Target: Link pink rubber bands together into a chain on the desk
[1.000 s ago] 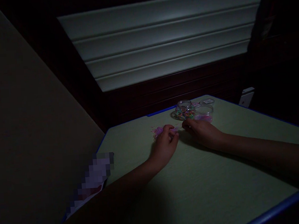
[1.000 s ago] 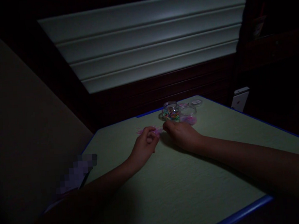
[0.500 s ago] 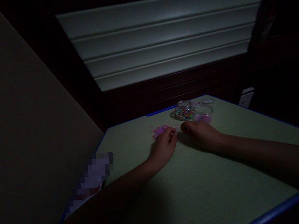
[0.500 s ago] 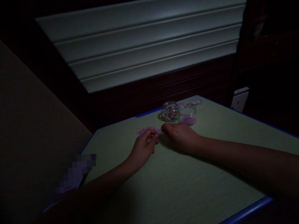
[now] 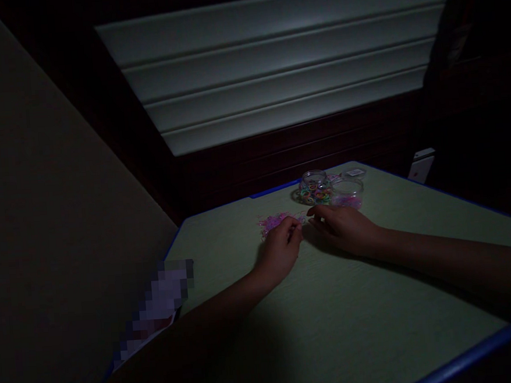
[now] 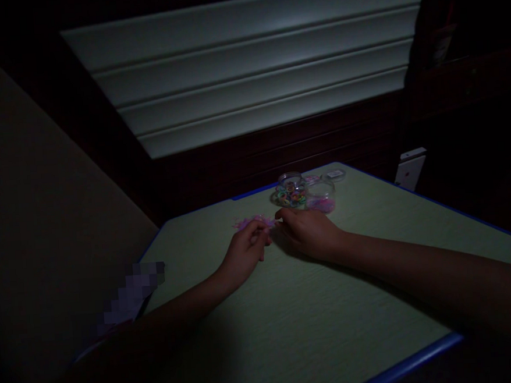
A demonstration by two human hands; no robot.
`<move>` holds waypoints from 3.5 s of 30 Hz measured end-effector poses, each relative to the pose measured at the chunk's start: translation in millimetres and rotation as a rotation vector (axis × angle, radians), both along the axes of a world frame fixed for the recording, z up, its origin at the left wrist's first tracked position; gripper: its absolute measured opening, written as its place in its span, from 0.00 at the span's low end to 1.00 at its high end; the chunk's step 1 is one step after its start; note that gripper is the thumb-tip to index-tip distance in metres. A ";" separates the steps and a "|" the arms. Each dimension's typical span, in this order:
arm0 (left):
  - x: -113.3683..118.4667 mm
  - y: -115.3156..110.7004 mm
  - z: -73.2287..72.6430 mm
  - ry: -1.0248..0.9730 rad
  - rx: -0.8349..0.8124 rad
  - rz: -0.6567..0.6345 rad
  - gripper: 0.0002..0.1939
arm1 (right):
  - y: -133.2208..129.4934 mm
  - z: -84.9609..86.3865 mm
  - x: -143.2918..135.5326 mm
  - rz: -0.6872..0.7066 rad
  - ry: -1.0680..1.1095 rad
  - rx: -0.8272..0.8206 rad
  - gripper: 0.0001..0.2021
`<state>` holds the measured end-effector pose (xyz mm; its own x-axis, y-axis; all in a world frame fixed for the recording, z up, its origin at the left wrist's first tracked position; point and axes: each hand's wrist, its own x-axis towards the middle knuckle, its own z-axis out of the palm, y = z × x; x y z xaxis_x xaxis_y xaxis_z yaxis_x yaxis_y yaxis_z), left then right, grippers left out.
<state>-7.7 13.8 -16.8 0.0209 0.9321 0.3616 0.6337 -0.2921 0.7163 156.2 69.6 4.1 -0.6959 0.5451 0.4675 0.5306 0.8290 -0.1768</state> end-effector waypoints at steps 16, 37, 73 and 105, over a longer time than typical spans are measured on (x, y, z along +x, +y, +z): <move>-1.3 1.9 -3.8 -0.006 -0.003 0.005 0.10 | -0.3 2.1 0.2 0.054 -0.038 0.011 0.11; 0.9 1.0 -1.9 -0.038 -0.007 -0.001 0.09 | 1.5 2.1 1.6 0.078 -0.023 0.011 0.07; 2.5 -1.7 4.1 -0.107 -0.044 0.010 0.14 | 3.8 -1.5 1.4 0.085 0.030 0.030 0.08; 1.4 -0.4 2.1 -0.046 -0.010 0.027 0.10 | 12.7 -4.8 -7.3 0.155 0.408 -0.842 0.13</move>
<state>-6.3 13.3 -14.8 -0.0209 0.9357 0.3523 0.6074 -0.2680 0.7478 148.8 82.3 -0.7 -0.6585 0.7293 0.1856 0.1910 0.4005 -0.8962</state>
